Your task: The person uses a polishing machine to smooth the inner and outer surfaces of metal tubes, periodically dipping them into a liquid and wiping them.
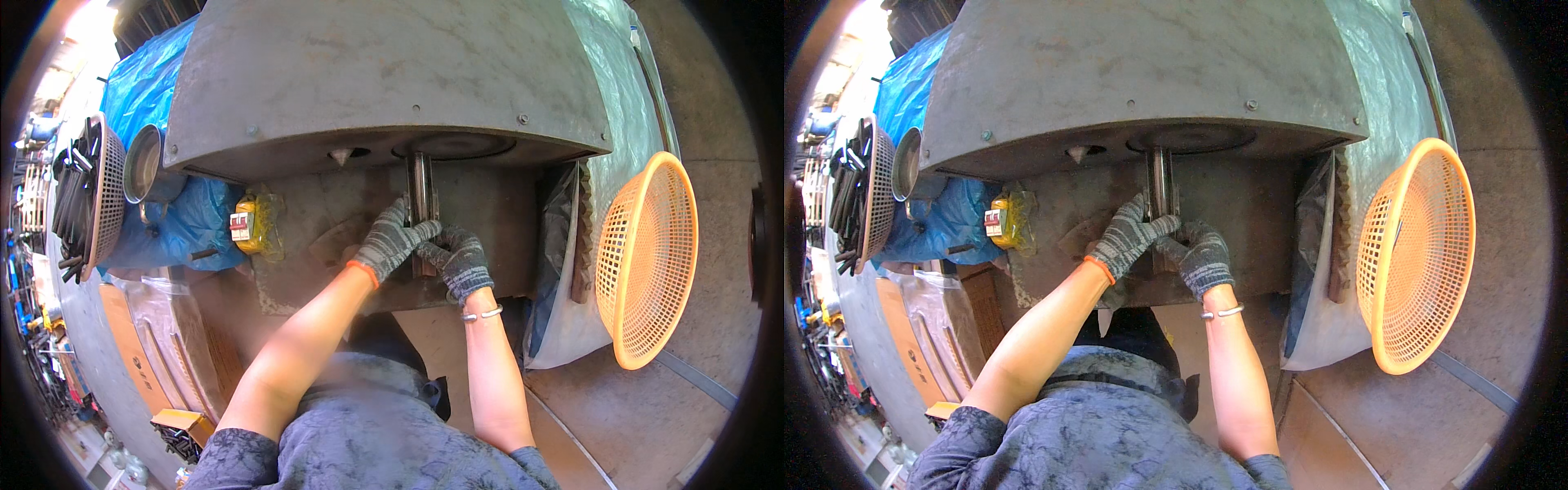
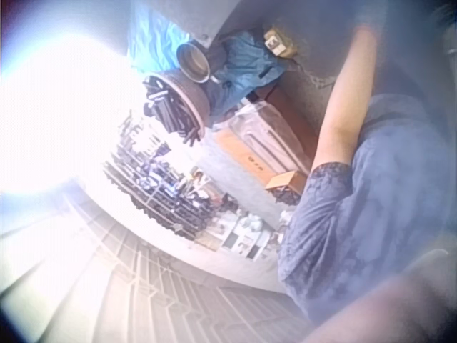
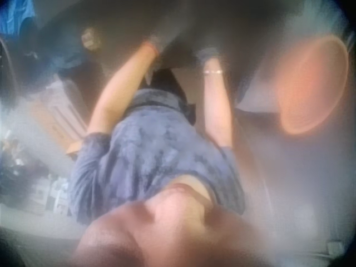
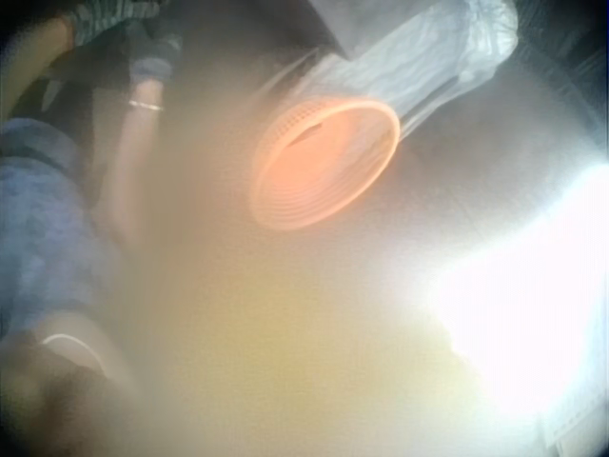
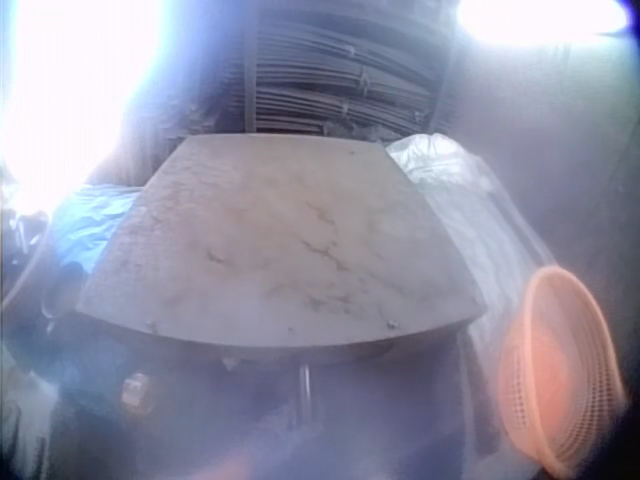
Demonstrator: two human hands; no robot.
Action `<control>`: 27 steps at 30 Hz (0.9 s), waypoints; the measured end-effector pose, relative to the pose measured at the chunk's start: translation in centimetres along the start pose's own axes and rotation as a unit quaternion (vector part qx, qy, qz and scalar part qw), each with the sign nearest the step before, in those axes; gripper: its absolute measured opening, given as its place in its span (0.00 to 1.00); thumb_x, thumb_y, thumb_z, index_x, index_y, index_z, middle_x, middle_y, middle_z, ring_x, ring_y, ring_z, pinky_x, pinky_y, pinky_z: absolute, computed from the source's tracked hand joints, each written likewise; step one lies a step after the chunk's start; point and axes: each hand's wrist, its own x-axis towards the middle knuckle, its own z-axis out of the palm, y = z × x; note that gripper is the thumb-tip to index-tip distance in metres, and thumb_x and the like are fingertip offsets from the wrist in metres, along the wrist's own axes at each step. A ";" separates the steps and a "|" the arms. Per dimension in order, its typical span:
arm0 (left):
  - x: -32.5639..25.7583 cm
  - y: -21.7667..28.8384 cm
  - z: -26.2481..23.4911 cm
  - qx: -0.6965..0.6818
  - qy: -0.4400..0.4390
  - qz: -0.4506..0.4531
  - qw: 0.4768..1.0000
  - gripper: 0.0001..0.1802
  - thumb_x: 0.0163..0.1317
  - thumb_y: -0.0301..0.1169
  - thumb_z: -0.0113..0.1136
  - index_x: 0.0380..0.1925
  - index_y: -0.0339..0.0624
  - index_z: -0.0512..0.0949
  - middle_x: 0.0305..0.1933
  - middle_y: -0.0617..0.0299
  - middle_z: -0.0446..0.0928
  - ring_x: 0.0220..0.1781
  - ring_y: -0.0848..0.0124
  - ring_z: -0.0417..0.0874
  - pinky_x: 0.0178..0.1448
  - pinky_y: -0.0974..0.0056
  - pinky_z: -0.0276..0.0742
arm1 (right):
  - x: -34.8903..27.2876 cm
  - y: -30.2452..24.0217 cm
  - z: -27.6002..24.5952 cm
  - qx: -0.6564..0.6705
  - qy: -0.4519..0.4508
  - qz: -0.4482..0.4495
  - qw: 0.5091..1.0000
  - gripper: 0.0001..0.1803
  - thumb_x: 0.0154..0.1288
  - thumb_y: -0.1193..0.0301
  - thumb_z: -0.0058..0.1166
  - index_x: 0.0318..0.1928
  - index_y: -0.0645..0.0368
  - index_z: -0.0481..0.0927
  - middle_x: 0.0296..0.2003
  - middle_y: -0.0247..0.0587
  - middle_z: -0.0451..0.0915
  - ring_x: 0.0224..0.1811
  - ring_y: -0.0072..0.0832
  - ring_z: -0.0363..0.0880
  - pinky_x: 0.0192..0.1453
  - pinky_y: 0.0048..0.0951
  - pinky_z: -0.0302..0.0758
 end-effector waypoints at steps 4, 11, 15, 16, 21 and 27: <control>-0.1 0.5 -0.3 -0.037 -0.004 -0.009 0.999 0.24 0.56 0.35 0.68 0.51 0.36 0.75 0.47 0.53 0.80 0.48 0.67 0.78 0.56 0.63 0.73 | -0.3 -0.3 0.0 -0.007 -0.002 -0.014 1.000 0.18 0.52 0.62 0.69 0.37 0.64 0.84 0.33 0.50 0.83 0.33 0.37 0.81 0.41 0.35 0.76; -0.1 -0.1 0.1 -0.059 0.002 0.003 0.998 0.22 0.56 0.33 0.68 0.49 0.37 0.76 0.44 0.57 0.80 0.46 0.69 0.78 0.54 0.63 0.74 | -0.7 -2.0 0.4 -0.130 0.043 -0.023 0.990 0.20 0.52 0.61 0.69 0.38 0.64 0.84 0.33 0.50 0.83 0.34 0.38 0.82 0.40 0.36 0.77; 0.3 -0.4 0.1 -0.009 0.008 0.008 1.000 0.21 0.55 0.33 0.69 0.48 0.38 0.76 0.43 0.57 0.81 0.45 0.70 0.78 0.52 0.64 0.75 | -0.7 -1.6 -0.3 -0.013 -0.010 -0.023 1.000 0.21 0.51 0.58 0.69 0.39 0.62 0.84 0.33 0.51 0.83 0.35 0.39 0.83 0.42 0.37 0.77; 0.3 -0.6 0.2 -0.032 0.010 0.017 0.999 0.21 0.55 0.33 0.69 0.47 0.38 0.76 0.42 0.58 0.81 0.44 0.70 0.78 0.52 0.64 0.75 | -0.6 -1.2 -0.4 0.008 -0.012 -0.017 1.000 0.22 0.51 0.58 0.69 0.39 0.62 0.84 0.34 0.51 0.83 0.35 0.39 0.83 0.42 0.37 0.77; 0.2 -0.9 0.3 -0.018 0.015 -0.008 1.000 0.20 0.56 0.33 0.68 0.47 0.39 0.77 0.41 0.59 0.81 0.43 0.70 0.78 0.51 0.64 0.75 | -0.1 -0.7 0.5 -0.033 0.003 0.005 0.999 0.22 0.51 0.56 0.69 0.39 0.61 0.85 0.35 0.50 0.84 0.37 0.40 0.83 0.44 0.38 0.77; 0.3 -1.2 0.4 -0.060 0.016 0.032 0.998 0.21 0.56 0.34 0.69 0.47 0.38 0.77 0.41 0.58 0.81 0.42 0.70 0.78 0.50 0.64 0.75 | 0.0 -0.3 0.1 0.009 0.002 -0.042 0.999 0.21 0.52 0.59 0.68 0.40 0.61 0.84 0.34 0.47 0.84 0.36 0.38 0.82 0.43 0.36 0.77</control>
